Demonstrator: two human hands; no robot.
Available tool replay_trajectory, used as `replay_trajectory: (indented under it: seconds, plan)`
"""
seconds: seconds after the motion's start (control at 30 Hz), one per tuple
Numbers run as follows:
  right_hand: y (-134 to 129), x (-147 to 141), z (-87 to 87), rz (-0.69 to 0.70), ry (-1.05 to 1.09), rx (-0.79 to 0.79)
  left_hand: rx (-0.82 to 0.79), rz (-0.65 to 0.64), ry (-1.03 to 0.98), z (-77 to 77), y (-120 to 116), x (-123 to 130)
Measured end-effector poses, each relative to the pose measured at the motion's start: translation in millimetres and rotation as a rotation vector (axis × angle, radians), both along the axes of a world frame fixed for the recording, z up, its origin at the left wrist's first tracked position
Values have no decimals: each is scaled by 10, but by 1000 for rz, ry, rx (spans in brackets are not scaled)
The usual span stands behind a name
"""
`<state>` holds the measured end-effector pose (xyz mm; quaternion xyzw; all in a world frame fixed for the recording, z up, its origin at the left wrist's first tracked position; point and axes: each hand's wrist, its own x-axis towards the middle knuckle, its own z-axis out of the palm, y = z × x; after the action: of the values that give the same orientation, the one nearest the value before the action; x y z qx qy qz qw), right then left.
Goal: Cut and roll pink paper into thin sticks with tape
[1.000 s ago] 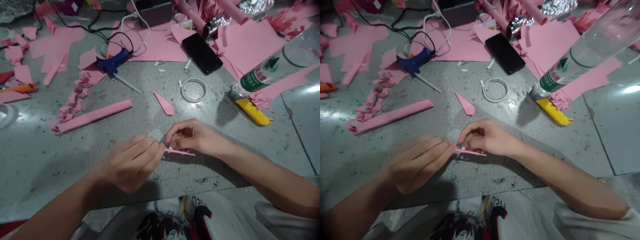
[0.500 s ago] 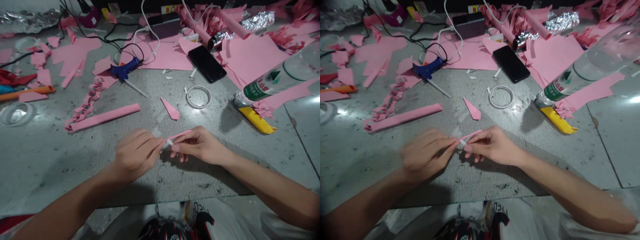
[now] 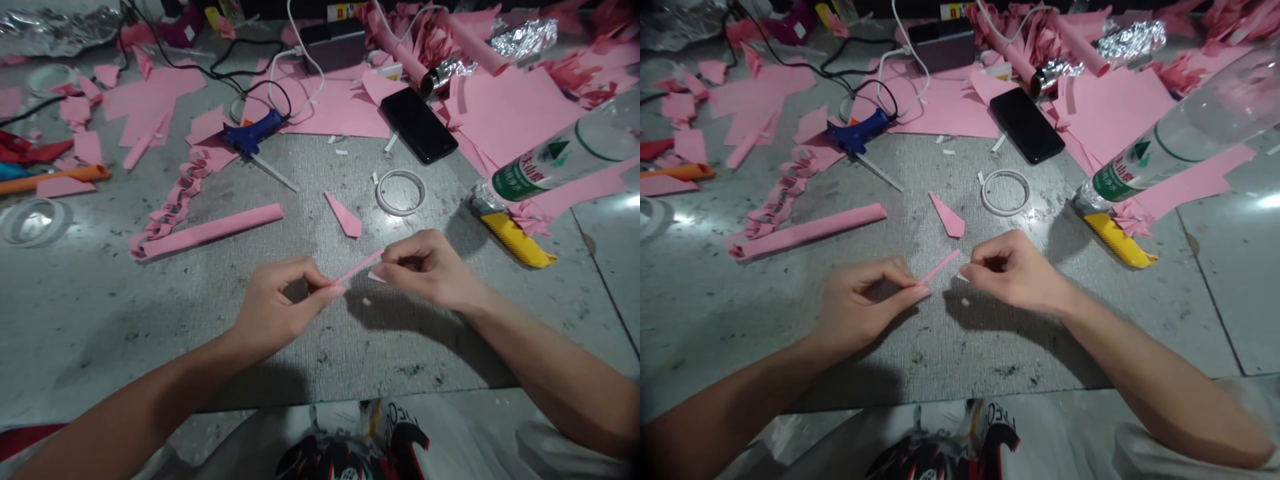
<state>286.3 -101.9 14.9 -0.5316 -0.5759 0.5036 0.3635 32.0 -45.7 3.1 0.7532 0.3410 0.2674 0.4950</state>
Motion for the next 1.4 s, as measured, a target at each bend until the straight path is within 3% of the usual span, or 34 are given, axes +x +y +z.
replay_trajectory:
  seconds: [0.1, 0.2, 0.4, 0.57, 0.63, 0.77, 0.87, 1.07, 1.23, 1.4]
  plan:
    - [14, 19, -35, 127, -234, 73, -97, 24, -58, -32, -4, 2]
    - [1, -2, -60, 143, -343, 192, -118, 55, -80, -55, -3, 8]
    - [-22, -71, -45, -63, 50, 147, -104, 33, -32, -23, 1, 30]
    - [-110, -155, -42, -266, 11, 387, 72, 36, -25, 2, -30, 48]
    - [-148, -215, -63, -265, 76, 308, 94, 36, -41, -2, -49, 54]
    - [-194, -346, -139, -124, 344, -70, 107, 22, -92, -27, -83, 63]
    - [-204, -401, -165, -87, 405, -143, 155, 2, -104, -59, -98, 71]
    - [-206, -465, -154, -155, 391, -81, 402, -15, -125, -125, -112, 82]
    - [-217, -541, -190, -202, 354, 9, 706, -17, -33, -130, -135, 78]
    - [-228, -573, -204, -242, 317, 15, 880, -36, 29, -112, -142, 82]
